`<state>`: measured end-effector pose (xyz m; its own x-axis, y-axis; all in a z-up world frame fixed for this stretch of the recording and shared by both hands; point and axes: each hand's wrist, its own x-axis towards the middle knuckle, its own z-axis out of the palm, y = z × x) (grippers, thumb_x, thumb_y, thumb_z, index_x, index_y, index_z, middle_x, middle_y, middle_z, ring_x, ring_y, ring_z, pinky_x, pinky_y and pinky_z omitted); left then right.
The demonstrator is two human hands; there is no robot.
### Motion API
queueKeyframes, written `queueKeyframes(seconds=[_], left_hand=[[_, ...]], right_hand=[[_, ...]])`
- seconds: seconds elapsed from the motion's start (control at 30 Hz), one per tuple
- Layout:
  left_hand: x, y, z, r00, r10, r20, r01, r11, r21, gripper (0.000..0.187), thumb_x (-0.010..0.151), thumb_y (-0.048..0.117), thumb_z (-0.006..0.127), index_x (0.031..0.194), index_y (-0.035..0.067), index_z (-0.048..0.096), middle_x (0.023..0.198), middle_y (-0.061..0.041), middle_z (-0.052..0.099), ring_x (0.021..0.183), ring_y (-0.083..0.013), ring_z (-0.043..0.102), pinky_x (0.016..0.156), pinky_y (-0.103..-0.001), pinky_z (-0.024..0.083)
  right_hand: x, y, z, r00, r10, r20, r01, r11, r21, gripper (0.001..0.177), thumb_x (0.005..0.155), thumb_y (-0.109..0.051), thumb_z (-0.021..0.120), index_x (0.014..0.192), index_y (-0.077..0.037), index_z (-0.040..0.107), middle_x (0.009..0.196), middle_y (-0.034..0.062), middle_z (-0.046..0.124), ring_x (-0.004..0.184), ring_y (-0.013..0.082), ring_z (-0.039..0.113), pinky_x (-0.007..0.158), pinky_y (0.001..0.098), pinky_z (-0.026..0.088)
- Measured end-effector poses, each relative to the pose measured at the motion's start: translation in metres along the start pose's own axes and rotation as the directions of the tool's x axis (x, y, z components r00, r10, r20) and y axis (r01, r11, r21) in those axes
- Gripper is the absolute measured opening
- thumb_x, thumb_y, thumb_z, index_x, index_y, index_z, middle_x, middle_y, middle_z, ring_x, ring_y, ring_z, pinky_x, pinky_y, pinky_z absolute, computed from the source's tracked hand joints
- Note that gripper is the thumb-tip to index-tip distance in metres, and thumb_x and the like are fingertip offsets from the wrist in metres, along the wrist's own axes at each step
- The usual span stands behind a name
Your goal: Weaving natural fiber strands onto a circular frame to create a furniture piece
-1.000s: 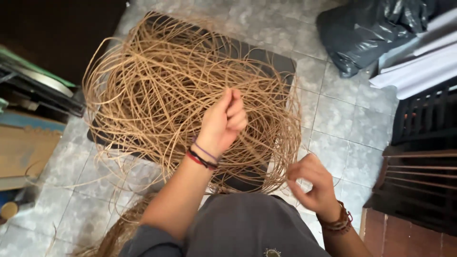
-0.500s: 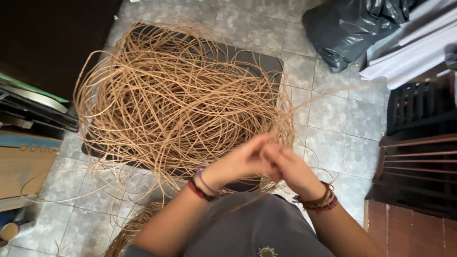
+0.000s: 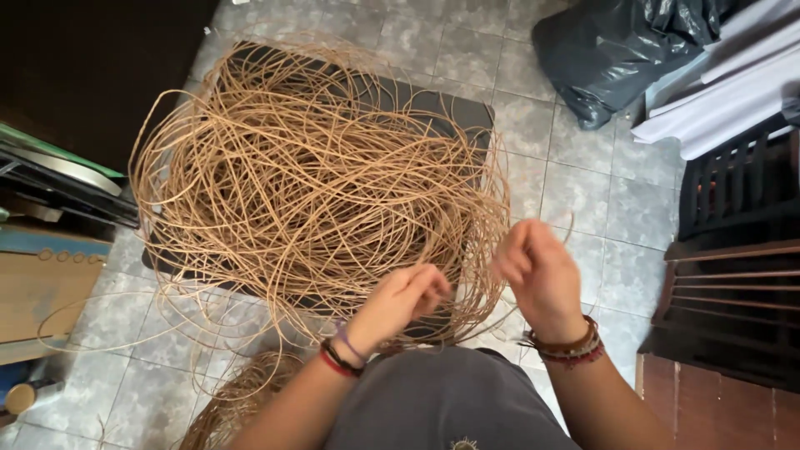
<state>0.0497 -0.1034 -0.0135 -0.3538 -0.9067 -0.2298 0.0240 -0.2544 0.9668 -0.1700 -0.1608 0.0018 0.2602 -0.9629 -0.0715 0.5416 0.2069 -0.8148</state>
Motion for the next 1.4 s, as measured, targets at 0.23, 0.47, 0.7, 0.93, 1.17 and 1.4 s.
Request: queueKeyframes(seconds=[0.23,0.47,0.7,0.93,1.17,1.4], left_hand=[[0.006,0.022,0.047,0.972,0.155,-0.177,-0.221,0.858,-0.464,0.042,0.114,0.03,0.033,0.132,0.002,0.058,0.082,-0.001,0.051,0.069,-0.0095,0.05,0.064,-0.024,0.04],[-0.031,-0.002,0.086,0.971,0.099,-0.216,-0.157,0.949,-0.275,0.051,0.114,0.029,0.035,0.088,0.002,0.069,0.05,0.006,0.034,0.039,-0.0018,0.028,0.038,-0.015,0.021],[-0.036,0.002,0.176,0.623,0.084,-0.777,-0.429,0.868,-0.25,0.047,0.11,0.032,0.046,0.132,-0.004,0.066,0.115,-0.021,0.073,0.105,-0.0263,0.067,0.1,-0.044,0.054],[-0.106,-0.001,0.255,0.621,0.124,-0.774,-0.263,0.963,-0.056,0.046,0.11,0.042,0.035,0.084,0.013,0.06,0.054,0.007,0.037,0.051,-0.0076,0.038,0.064,-0.024,0.043],[-0.116,-0.05,0.319,0.313,0.055,-0.948,-0.225,0.974,-0.018,0.053,0.105,0.037,0.043,0.147,0.004,0.048,0.148,-0.009,0.056,0.137,-0.0159,0.05,0.121,-0.033,0.032],[-0.141,-0.059,0.352,0.195,0.022,-0.981,-0.721,0.681,-0.128,0.036,0.11,0.04,0.042,0.102,0.011,0.062,0.058,0.006,0.038,0.048,-0.0034,0.024,0.045,-0.018,0.019]], right_hand=[[-0.03,-0.005,0.016,0.81,0.421,0.408,0.095,0.592,-0.8,0.028,0.101,-0.032,0.058,0.1,-0.004,0.066,0.076,0.0168,0.065,0.071,0.0352,0.067,0.067,0.0467,0.054],[0.017,-0.021,-0.023,0.891,0.297,0.344,-0.344,0.935,0.083,0.046,0.106,-0.034,0.049,0.135,-0.001,0.058,0.109,0.0161,0.075,0.105,0.0296,0.073,0.099,0.0484,0.057],[-0.027,-0.002,-0.06,0.333,0.47,0.817,0.012,0.865,-0.502,0.033,0.103,-0.028,0.053,0.089,-0.006,0.073,0.073,0.0084,0.066,0.073,0.023,0.069,0.07,0.0345,0.055],[-0.048,-0.039,-0.03,0.126,0.523,0.843,-0.266,0.837,-0.479,0.057,0.103,-0.03,0.056,0.148,-0.001,0.038,0.142,0.0195,0.051,0.121,0.0306,0.058,0.104,0.042,0.047],[-0.093,-0.002,-0.049,-0.159,0.672,0.723,0.201,0.739,-0.643,0.032,0.104,-0.019,0.047,0.082,-0.009,0.068,0.066,0.0054,0.072,0.06,0.0168,0.072,0.063,0.0303,0.06],[-0.13,0.011,-0.017,-0.344,0.812,0.471,0.525,0.583,-0.62,0.03,0.091,-0.026,0.067,0.119,-0.016,0.074,0.129,0.0033,0.076,0.113,0.0159,0.075,0.098,0.0321,0.055]])
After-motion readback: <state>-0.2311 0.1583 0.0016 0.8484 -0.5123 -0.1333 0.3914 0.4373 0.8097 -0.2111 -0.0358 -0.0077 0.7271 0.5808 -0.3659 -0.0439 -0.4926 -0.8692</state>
